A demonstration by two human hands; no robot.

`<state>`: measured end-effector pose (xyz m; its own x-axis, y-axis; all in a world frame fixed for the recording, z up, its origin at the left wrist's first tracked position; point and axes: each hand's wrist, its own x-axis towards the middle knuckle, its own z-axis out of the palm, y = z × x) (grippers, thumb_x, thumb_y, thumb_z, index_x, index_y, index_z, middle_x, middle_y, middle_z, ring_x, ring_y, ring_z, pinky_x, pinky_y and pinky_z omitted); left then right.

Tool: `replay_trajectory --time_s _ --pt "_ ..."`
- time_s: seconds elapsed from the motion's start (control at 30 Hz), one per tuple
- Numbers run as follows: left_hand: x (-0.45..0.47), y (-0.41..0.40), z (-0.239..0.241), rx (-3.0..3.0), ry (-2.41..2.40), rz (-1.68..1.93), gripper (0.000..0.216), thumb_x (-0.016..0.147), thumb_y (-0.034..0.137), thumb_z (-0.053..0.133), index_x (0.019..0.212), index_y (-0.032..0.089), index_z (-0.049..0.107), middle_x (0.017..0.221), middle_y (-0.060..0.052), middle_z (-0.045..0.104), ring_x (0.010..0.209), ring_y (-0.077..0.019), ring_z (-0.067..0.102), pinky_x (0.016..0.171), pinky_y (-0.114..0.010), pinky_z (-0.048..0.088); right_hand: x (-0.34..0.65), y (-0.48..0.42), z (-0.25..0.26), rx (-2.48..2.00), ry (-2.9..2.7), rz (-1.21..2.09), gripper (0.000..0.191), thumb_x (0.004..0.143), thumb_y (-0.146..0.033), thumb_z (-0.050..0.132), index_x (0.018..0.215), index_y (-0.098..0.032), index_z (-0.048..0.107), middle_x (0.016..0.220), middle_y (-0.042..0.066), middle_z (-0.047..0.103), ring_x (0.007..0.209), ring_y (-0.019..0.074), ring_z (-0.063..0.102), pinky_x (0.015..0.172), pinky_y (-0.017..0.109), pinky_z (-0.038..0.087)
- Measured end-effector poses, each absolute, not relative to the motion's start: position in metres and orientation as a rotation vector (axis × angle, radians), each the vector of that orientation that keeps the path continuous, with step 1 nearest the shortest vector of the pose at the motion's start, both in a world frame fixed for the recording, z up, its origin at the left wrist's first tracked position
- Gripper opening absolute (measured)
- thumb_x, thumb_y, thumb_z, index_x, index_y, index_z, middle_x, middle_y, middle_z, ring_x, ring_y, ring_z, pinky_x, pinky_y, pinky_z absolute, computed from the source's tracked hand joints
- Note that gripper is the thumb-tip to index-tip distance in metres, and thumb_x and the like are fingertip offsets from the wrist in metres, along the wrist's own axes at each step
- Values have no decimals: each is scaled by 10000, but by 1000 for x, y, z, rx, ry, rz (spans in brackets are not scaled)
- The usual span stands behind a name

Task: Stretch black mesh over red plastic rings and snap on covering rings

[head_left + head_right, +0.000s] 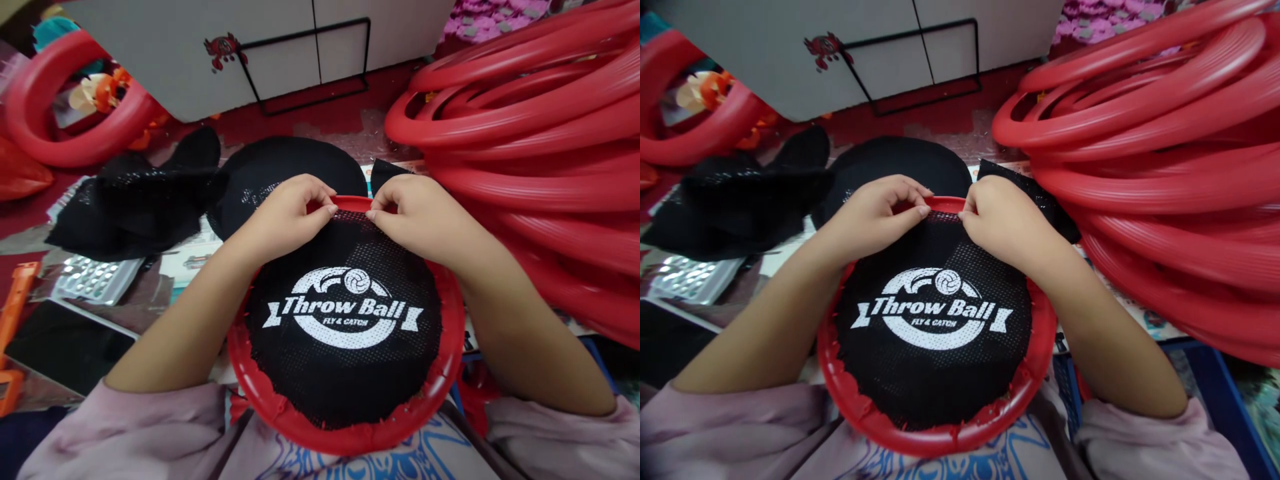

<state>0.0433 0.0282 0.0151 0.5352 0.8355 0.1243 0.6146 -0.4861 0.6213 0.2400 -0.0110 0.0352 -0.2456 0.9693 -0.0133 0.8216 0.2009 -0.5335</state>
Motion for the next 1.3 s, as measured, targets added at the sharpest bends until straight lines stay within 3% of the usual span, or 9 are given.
replay_trajectory --time_s 0.23,0.67,1.3 --pt "44 28 12 2293 1169 561 103 748 166 547 667 151 608 977 -53 671 894 -166 620 886 -333 478 241 -11 34 -1720 -2181 620 148 758 -121 541 642 -154 627 737 49 652 668 146 551 654 275 377" --pt "43 30 16 2165 1189 461 142 731 217 565 659 132 654 1001 -46 633 867 -157 599 850 -328 461 245 -11 35 -1706 -2167 696 135 771 -169 579 643 -169 622 695 29 636 604 135 536 562 273 354" --pt "52 29 13 2229 1304 438 138 707 168 541 613 148 639 881 -23 652 885 -165 613 843 -298 454 242 -2 24 -1664 -2157 599 163 760 -146 585 599 -150 612 690 43 632 638 137 538 634 279 376"
